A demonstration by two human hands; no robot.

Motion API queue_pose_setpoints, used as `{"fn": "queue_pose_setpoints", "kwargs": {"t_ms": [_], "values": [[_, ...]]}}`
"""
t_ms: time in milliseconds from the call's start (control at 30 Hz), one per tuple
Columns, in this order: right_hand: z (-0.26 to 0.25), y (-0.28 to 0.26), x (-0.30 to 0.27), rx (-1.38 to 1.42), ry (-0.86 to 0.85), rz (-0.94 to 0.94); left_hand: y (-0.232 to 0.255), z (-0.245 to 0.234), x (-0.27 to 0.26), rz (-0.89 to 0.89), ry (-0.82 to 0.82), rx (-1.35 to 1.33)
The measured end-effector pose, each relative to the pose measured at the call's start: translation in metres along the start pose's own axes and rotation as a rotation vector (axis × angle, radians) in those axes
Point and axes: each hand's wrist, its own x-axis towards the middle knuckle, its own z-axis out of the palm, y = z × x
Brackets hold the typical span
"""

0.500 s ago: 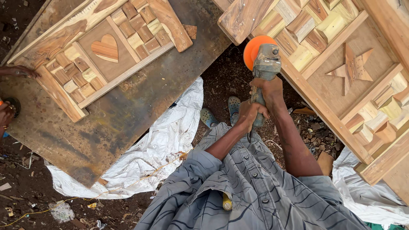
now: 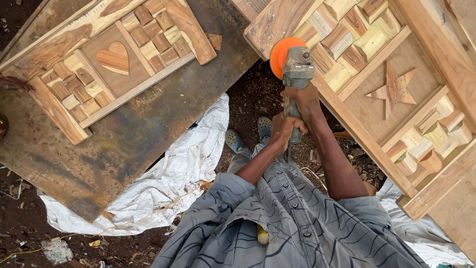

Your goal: The person uses an angle grinder with an orange sanding disc to smooth the surface of a wooden decorative panel featuring a star and geometric patterns. The person moves the tool across the panel's surface and edges, generating sawdust, while another person works on a separate wooden piece nearby.

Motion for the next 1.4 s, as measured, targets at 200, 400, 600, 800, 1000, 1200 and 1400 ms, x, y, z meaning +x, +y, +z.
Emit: {"fn": "queue_pose_setpoints", "kwargs": {"t_ms": [200,400,600,800,1000,1200,1400], "values": [[0.007,-0.004,0.015,-0.065,-0.02,-0.034,-0.003,-0.004,0.006,0.053,0.029,-0.079],[-0.001,0.002,0.008,-0.02,0.019,-0.092,-0.013,-0.007,0.012,-0.003,-0.043,-0.019],[0.007,0.002,0.009,-0.063,0.037,-0.059,-0.01,-0.015,0.001,0.038,0.021,-0.018],[-0.001,0.014,0.0,-0.1,0.072,-0.072,-0.015,-0.021,0.0,-0.041,-0.003,0.076],[0.008,0.021,0.011,-0.081,0.047,-0.121,-0.011,-0.034,0.007,-0.026,-0.046,0.005],[-0.006,0.031,-0.001,-0.06,0.109,-0.061,-0.028,-0.028,0.006,-0.057,-0.067,0.035],[0.003,0.021,-0.017,-0.05,0.141,-0.054,-0.028,-0.036,-0.011,-0.047,-0.074,0.037]]}}
